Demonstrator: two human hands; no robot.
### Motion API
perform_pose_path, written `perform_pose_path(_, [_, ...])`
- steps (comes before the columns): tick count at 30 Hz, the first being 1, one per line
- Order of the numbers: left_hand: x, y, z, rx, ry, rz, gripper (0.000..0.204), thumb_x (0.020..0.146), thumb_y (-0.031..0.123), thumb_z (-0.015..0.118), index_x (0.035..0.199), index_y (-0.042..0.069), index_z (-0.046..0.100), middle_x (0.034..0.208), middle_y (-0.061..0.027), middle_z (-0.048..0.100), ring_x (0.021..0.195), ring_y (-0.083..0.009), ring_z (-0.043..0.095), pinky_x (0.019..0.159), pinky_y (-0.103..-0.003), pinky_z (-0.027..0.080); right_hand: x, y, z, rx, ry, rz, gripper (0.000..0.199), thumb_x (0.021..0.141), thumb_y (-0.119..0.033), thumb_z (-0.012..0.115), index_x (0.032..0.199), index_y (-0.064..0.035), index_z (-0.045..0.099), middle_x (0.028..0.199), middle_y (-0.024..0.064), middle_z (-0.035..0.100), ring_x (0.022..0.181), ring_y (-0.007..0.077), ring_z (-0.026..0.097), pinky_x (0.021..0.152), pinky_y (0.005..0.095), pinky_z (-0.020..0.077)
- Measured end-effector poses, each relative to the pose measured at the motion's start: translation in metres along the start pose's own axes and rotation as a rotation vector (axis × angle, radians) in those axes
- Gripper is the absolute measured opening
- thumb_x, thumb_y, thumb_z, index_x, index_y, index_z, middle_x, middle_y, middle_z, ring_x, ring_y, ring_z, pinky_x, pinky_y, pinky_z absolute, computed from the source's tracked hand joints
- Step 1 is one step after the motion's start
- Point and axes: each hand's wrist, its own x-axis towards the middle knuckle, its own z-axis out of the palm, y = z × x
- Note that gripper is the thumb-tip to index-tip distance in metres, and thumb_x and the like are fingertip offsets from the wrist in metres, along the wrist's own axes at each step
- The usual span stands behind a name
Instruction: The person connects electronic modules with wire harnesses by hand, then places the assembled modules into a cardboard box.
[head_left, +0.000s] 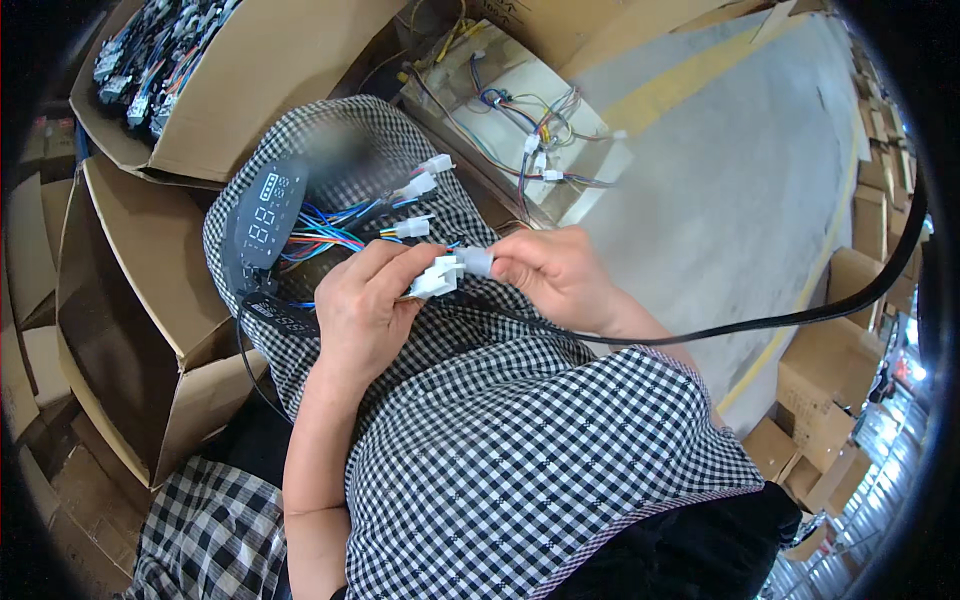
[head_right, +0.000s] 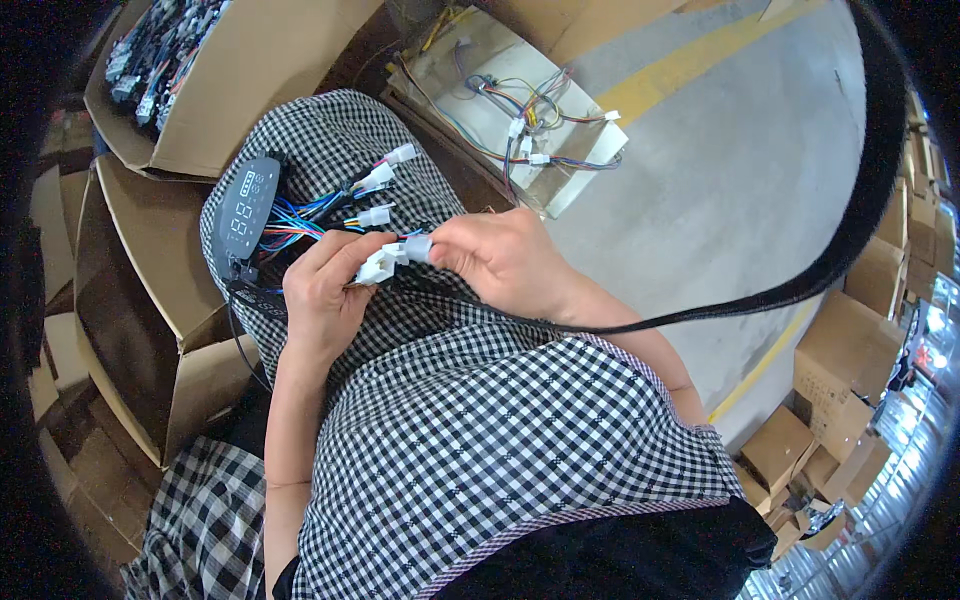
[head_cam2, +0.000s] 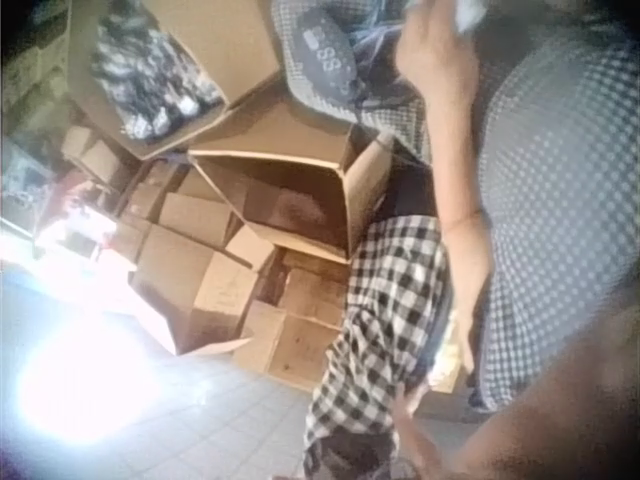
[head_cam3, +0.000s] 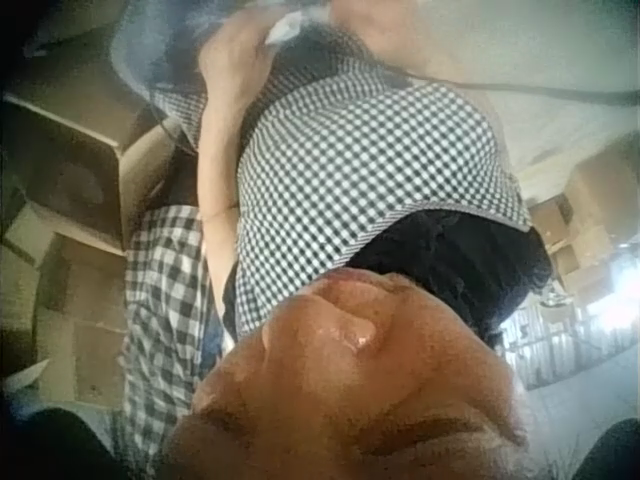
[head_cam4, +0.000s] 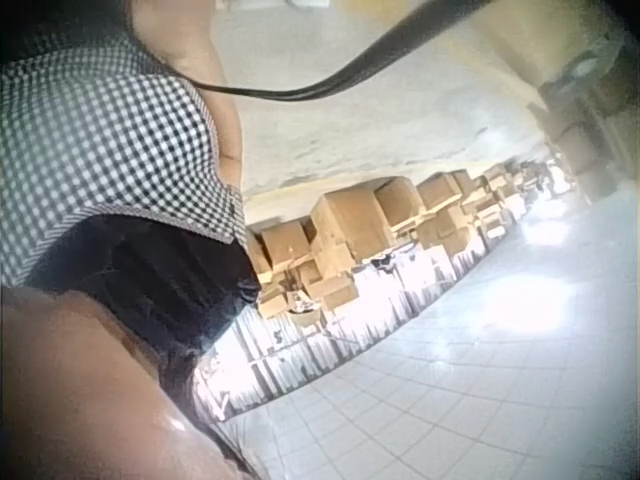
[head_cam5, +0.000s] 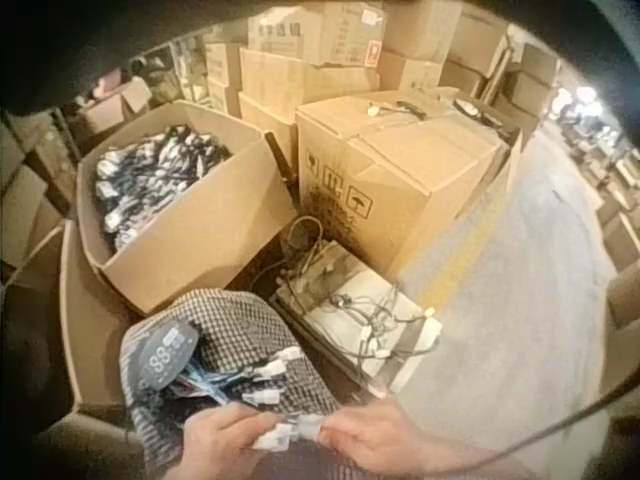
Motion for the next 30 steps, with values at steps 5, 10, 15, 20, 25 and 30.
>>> perform_pose_path(5, [-0.005, 0.003, 0.000, 0.140, 0.049, 0.052, 0.045, 0.058, 0.004, 0.075, 0.102, 0.015, 0.072, 0.081, -0.0021, 0.063, 0.070, -0.0220, 0.064, 0.060, -0.034, 0.051, 0.007, 0.006, -0.003, 0.231, -0.269, 0.280, 0.016, 0.096, -0.021, 0.064, 0.095, -0.0051, 0.068, 0.065, 0.0015, 0.059, 0.052, 0.0135, 0.052, 0.047, 0.0286, 0.0371])
perform_pose_path(10, [-0.012, 0.005, -0.002, 0.052, 0.041, 0.055, 0.045, 0.059, 0.005, 0.076, 0.102, 0.014, 0.073, 0.079, -0.0015, 0.062, 0.070, -0.0212, 0.063, 0.060, -0.034, 0.051, 0.018, 0.003, -0.014, 0.885, -0.528, 0.806, 0.020, 0.099, -0.019, 0.061, 0.095, -0.0001, 0.067, 0.068, -0.0069, 0.052, 0.053, 0.0004, 0.036, 0.046, 0.0192, 0.0260])
perform_pose_path(15, [-0.017, 0.002, -0.005, 0.034, -0.015, 0.037, 0.045, 0.060, 0.007, 0.076, 0.104, 0.014, 0.073, 0.081, -0.0011, 0.062, 0.073, -0.0204, 0.064, 0.061, -0.034, 0.051, 0.016, 0.002, -0.002, 0.901, -0.512, 0.779, 0.020, 0.099, -0.019, 0.061, 0.099, 0.0000, 0.066, 0.070, -0.0070, 0.052, 0.054, 0.0001, 0.037, 0.047, 0.0191, 0.0272])
perform_pose_path(20, [-0.015, 0.013, -0.016, 0.156, 0.021, 0.084, 0.049, 0.058, 0.013, 0.079, 0.107, 0.014, 0.071, 0.081, 0.0004, 0.060, 0.072, -0.0183, 0.063, 0.061, -0.033, 0.050, 0.016, 0.003, -0.001, 0.774, -0.560, 0.717, 0.020, 0.100, -0.021, 0.061, 0.099, -0.0024, 0.067, 0.071, -0.0067, 0.053, 0.058, 0.0005, 0.041, 0.050, 0.0190, 0.0307])
perform_pose_path(25, [-0.049, 0.038, -0.085, 0.601, 0.586, -0.102, 0.020, 0.080, 0.015, 0.075, 0.099, 0.009, 0.074, 0.077, -0.0044, 0.067, 0.073, -0.0193, 0.060, 0.066, -0.034, 0.047, 0.021, 0.006, -0.018, 0.663, -0.173, 0.563, 0.019, 0.100, -0.021, 0.059, 0.095, -0.0030, 0.065, 0.063, -0.0066, 0.049, 0.054, 0.0015, 0.039, 0.049, 0.0195, 0.0286])
perform_pose_path(30, [-0.050, 0.085, -0.118, 0.910, 0.571, -0.146, 0.024, 0.095, 0.013, 0.058, 0.108, -0.005, 0.069, 0.086, -0.0129, 0.064, 0.083, -0.0217, 0.055, 0.076, -0.031, 0.048, 0.039, 0.019, -0.015, 0.521, 0.084, 0.577, 0.021, 0.101, -0.024, 0.057, 0.097, -0.0045, 0.065, 0.065, -0.0046, 0.057, 0.050, 0.0016, 0.039, 0.046, 0.0194, 0.0274])
